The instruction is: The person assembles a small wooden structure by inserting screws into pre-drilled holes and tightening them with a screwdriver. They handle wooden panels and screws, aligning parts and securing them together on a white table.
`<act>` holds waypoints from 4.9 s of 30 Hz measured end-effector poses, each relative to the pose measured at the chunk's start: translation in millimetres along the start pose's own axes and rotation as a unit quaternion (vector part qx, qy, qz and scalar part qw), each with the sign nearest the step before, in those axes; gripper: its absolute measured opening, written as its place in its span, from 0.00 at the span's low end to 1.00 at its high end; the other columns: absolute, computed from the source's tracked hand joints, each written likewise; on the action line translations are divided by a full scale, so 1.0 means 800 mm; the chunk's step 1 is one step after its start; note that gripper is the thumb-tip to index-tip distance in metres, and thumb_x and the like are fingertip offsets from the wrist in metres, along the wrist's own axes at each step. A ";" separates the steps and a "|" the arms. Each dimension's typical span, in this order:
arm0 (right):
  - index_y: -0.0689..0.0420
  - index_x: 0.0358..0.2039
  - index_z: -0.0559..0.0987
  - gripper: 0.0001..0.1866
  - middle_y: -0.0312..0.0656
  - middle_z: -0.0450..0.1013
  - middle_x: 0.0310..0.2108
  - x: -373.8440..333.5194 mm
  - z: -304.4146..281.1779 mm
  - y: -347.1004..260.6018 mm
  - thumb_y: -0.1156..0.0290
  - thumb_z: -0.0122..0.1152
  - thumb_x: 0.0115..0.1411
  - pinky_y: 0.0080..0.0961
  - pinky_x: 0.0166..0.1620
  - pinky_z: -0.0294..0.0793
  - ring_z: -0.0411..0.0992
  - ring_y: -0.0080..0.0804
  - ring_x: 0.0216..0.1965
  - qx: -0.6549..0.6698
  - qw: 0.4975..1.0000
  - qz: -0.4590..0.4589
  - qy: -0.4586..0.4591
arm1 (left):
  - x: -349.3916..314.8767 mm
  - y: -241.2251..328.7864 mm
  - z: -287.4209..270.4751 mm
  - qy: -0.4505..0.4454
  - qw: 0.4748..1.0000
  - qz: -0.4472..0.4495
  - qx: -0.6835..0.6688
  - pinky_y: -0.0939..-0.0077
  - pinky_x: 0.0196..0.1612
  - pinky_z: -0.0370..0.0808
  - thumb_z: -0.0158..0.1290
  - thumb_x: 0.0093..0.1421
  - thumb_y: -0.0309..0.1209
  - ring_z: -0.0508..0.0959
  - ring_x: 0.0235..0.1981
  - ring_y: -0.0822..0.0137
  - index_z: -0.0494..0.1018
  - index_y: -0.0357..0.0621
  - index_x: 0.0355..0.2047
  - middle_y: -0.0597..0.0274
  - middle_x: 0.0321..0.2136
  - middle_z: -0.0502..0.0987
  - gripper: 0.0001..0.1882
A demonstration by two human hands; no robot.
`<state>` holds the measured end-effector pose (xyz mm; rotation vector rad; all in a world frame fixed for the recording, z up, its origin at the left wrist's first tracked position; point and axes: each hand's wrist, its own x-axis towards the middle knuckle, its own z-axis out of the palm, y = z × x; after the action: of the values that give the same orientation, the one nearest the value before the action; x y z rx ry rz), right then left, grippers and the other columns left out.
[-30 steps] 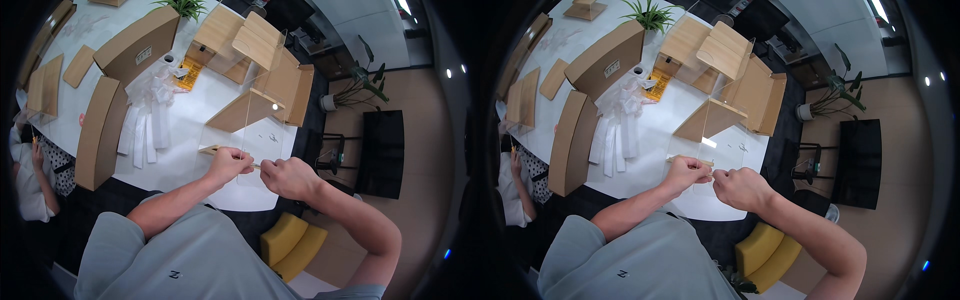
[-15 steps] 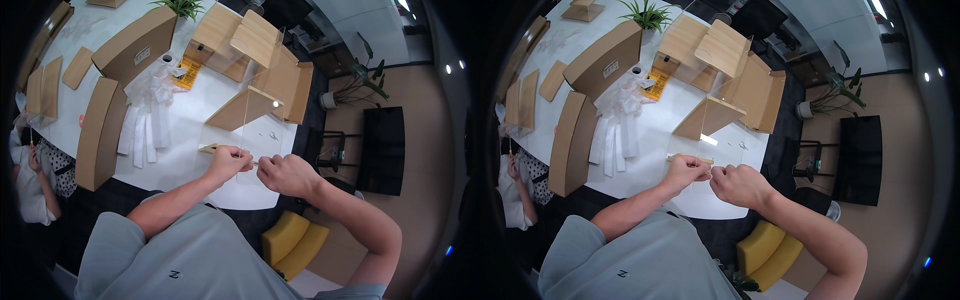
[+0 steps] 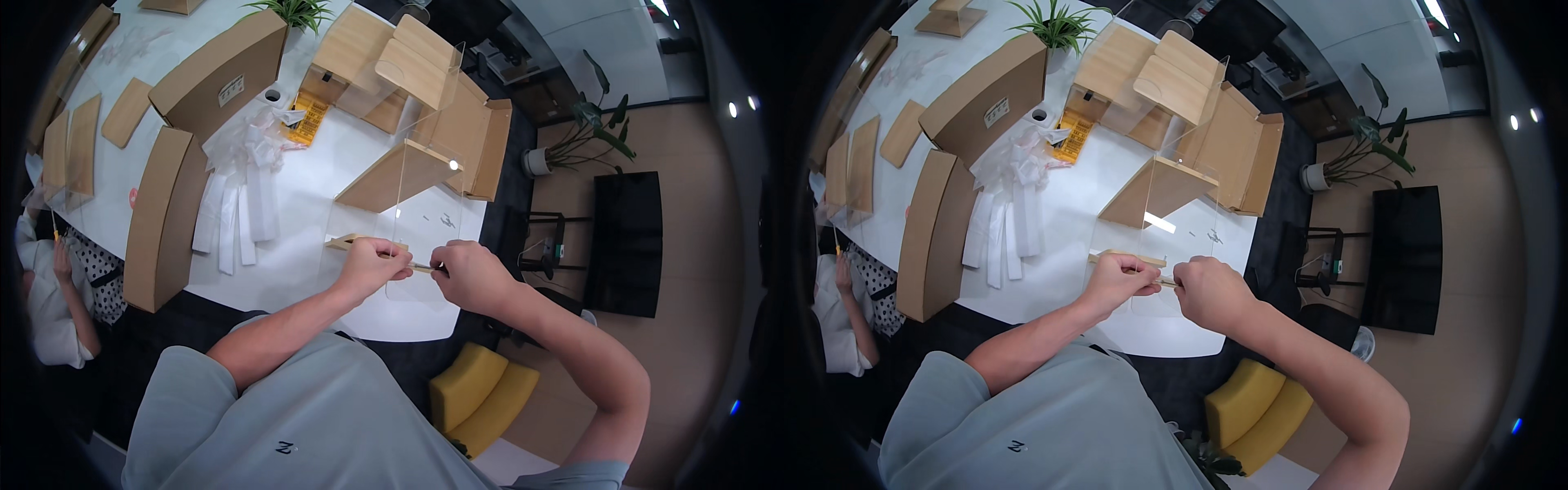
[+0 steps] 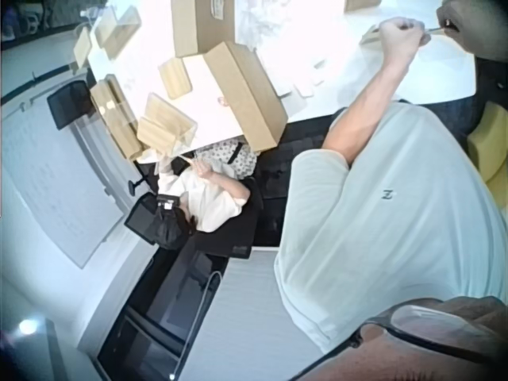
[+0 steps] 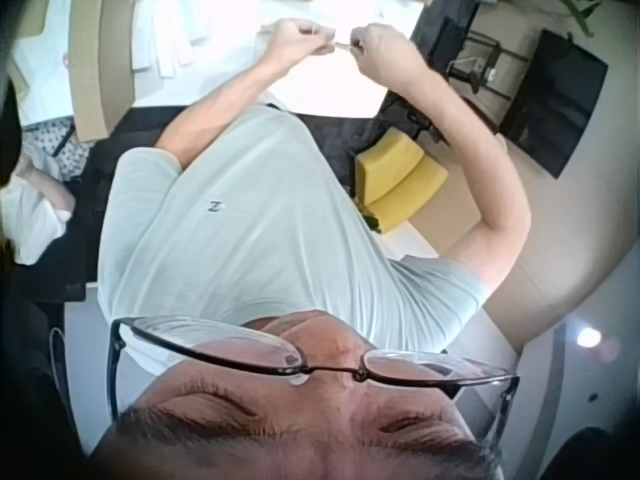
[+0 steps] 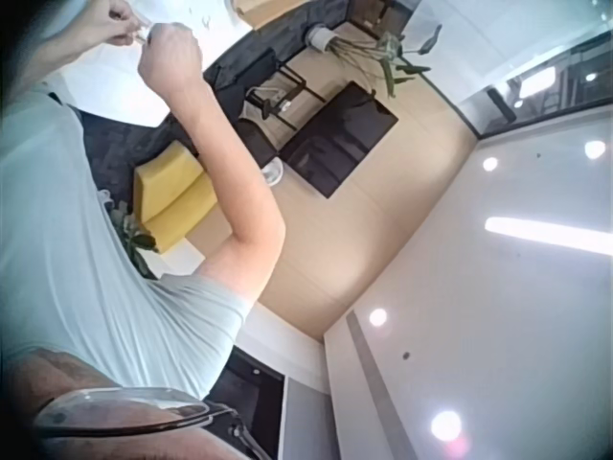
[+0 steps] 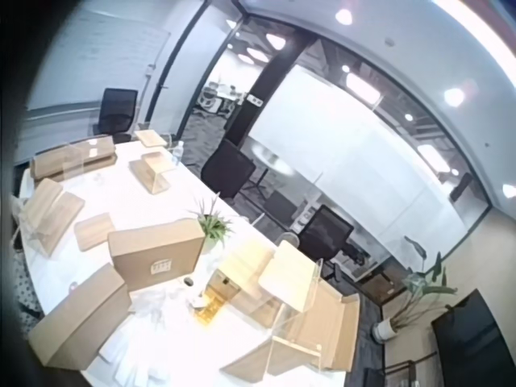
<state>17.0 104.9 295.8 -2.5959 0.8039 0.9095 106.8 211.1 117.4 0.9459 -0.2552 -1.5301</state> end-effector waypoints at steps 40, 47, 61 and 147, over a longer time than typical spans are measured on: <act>0.56 0.46 0.77 0.11 0.51 0.72 0.48 0.273 0.374 0.356 0.72 0.56 0.63 0.47 0.41 0.82 0.81 0.53 0.38 0.242 0.898 0.261 0.261 | -0.011 -0.017 -0.039 0.090 0.985 -0.052 0.136 0.65 0.42 0.89 0.56 0.66 0.20 0.86 0.40 0.47 0.79 0.30 0.37 0.45 0.42 0.81 0.04; 0.58 0.43 0.78 0.09 0.50 0.72 0.47 0.305 0.387 0.395 0.74 0.53 0.64 0.47 0.41 0.82 0.81 0.51 0.38 0.185 0.931 0.211 0.233 | -0.010 -0.014 -0.039 0.087 0.987 -0.055 0.125 0.64 0.41 0.89 0.56 0.66 0.20 0.86 0.39 0.46 0.79 0.31 0.37 0.43 0.41 0.82 0.04; 0.62 0.38 0.80 0.05 0.43 0.76 0.28 0.108 0.391 0.175 0.78 0.58 0.63 0.27 0.32 0.72 0.73 0.30 0.27 0.661 0.672 0.061 0.326 | 0.001 0.002 -0.032 0.073 0.990 -0.072 0.101 0.66 0.42 0.88 0.56 0.67 0.22 0.86 0.40 0.48 0.79 0.33 0.37 0.46 0.42 0.82 0.04; 0.60 0.37 0.85 0.11 0.32 0.73 0.33 0.040 0.316 0.096 0.78 0.74 0.52 0.17 0.25 0.61 0.60 0.14 0.21 0.594 0.664 -0.008 0.455 | -0.033 0.007 0.011 0.015 0.990 -0.008 0.142 0.61 0.52 0.84 0.45 0.74 0.27 0.85 0.45 0.49 0.64 0.38 0.56 0.44 0.50 0.79 0.13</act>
<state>-131.0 136.1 76.3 -1.5937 1.0310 -0.8833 102.8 231.0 137.7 1.1970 -0.4537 -1.5172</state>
